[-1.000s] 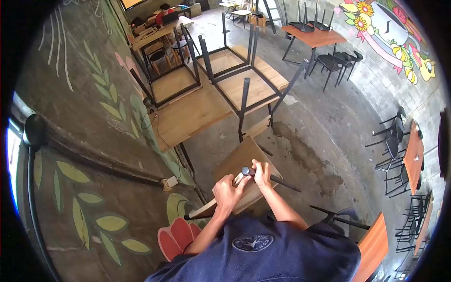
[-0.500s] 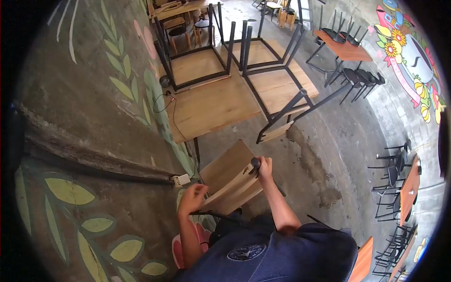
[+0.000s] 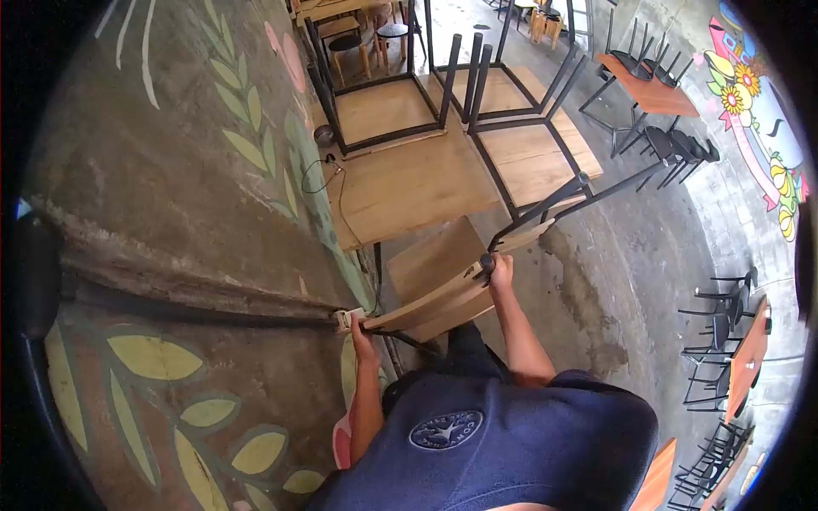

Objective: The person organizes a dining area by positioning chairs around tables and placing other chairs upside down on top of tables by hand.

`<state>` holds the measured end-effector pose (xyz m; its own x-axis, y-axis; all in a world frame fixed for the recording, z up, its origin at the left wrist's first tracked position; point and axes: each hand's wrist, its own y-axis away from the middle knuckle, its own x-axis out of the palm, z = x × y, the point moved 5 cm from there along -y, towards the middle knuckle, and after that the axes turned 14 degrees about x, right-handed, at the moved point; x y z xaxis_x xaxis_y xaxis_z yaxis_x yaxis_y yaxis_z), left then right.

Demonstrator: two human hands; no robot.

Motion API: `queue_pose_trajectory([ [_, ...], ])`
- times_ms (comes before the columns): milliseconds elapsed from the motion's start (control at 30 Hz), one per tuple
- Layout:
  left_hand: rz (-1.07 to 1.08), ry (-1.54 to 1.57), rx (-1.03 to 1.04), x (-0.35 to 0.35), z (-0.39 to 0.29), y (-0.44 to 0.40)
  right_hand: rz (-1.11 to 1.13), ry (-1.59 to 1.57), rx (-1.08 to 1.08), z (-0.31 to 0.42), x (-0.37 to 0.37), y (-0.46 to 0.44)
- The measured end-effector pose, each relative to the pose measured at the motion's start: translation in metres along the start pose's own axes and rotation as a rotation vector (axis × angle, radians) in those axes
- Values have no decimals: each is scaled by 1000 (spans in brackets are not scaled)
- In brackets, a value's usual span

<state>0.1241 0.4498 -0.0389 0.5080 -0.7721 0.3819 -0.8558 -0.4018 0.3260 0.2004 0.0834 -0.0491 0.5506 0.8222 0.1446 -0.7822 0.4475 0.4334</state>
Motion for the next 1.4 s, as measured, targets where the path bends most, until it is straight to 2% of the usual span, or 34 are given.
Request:
queue_pose_trajectory([
  [100,18,126,-46,5,38,-32,-87,14,72,-7,-6,-34],
  [167,35,150,-16,31,37,-41,26,-73,162,-6,0,-54],
  [200,0,122,-65,39,38,-47,32,-78,157,-3,2,-62],
  [267,-51,117,-100,53,51,-66,-58,-105,349,-7,0,-80],
  [367,-59,87,-100,61,70,-91,56,-148,381,-15,-3,-105],
  [500,-79,72,-113,86,63,-104,30,-335,451,-23,0,-121],
  [567,43,52,-50,102,56,-111,116,-176,497,-15,1,-121],
  [600,-33,-1,-80,106,54,-112,92,-136,448,-6,2,-121],
  [733,-27,-102,-76,126,53,-124,143,-107,503,-10,-5,-146],
  [800,-82,-413,-301,141,42,-114,149,-97,486,4,-8,-143],
  [833,-76,-404,-297,144,42,-116,153,-84,477,6,-13,-144],
  [900,62,-236,-508,152,48,-112,175,-88,526,7,-18,-147],
  [933,121,-107,-674,176,24,-92,193,-153,699,17,-15,-128],
  [967,126,-104,-667,166,40,-105,210,-219,871,26,-8,-114],
  [1000,132,-1,-610,149,67,-120,349,-458,948,16,-4,-119],
  [1033,135,101,-559,138,83,-128,345,-456,949,10,-5,-123],
  [1133,115,117,-478,145,55,-120,357,-494,942,0,-5,-138],
  [1233,36,117,-468,138,53,-112,263,-478,999,5,-9,-131],
  [1300,5,139,-402,134,58,-108,393,-516,848,16,-5,-122],
  [1400,14,262,-404,113,91,-132,434,-599,878,13,1,-127],
])
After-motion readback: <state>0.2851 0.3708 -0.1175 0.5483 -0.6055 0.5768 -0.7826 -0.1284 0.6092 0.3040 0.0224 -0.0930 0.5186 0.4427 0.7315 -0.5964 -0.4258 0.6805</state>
